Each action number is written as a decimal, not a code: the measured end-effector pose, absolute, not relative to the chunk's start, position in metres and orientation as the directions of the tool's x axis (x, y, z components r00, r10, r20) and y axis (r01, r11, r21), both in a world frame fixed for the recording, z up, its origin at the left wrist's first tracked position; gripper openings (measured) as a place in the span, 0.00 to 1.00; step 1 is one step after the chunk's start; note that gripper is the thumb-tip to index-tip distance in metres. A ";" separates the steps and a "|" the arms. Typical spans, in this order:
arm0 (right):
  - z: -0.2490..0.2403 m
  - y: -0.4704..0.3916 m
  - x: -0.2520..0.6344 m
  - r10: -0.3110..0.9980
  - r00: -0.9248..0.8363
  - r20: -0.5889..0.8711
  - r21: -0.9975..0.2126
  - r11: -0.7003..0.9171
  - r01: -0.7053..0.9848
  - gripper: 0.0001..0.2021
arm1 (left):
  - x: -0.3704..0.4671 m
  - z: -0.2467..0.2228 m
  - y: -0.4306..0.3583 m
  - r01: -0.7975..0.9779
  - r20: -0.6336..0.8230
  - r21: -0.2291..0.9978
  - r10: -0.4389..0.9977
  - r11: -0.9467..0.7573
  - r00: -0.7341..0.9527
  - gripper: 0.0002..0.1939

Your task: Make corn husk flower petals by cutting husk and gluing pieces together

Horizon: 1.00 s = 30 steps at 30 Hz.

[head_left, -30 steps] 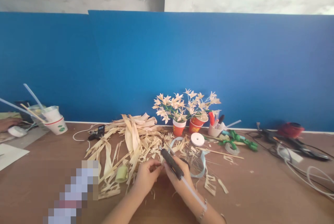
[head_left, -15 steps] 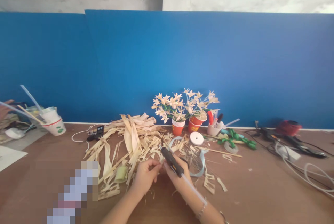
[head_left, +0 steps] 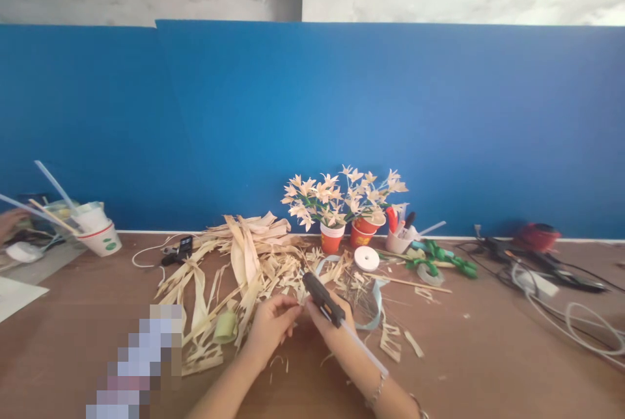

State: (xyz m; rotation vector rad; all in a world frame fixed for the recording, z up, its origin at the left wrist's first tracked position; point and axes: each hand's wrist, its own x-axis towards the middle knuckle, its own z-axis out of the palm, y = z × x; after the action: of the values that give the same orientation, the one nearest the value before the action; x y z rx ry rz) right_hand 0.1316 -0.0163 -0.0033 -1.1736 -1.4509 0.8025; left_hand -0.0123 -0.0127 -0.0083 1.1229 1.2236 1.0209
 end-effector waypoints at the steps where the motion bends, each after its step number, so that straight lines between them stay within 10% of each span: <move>1: -0.004 -0.016 0.132 0.949 0.042 0.312 -0.925 0.294 0.241 0.10 | -0.012 -0.008 -0.013 0.011 -0.168 0.986 0.982 0.168 0.086 0.19; 30: -0.005 -0.016 0.139 0.863 -0.222 0.454 -0.687 0.498 0.529 0.07 | -0.019 -0.006 -0.007 -0.184 -0.119 0.978 0.989 0.101 -0.087 0.17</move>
State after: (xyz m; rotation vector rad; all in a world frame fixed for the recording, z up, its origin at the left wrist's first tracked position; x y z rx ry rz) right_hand 0.1394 -0.0165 -0.0048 -1.1527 -1.8949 0.4962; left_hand -0.0194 -0.0068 -0.0057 0.9476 1.1945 1.2771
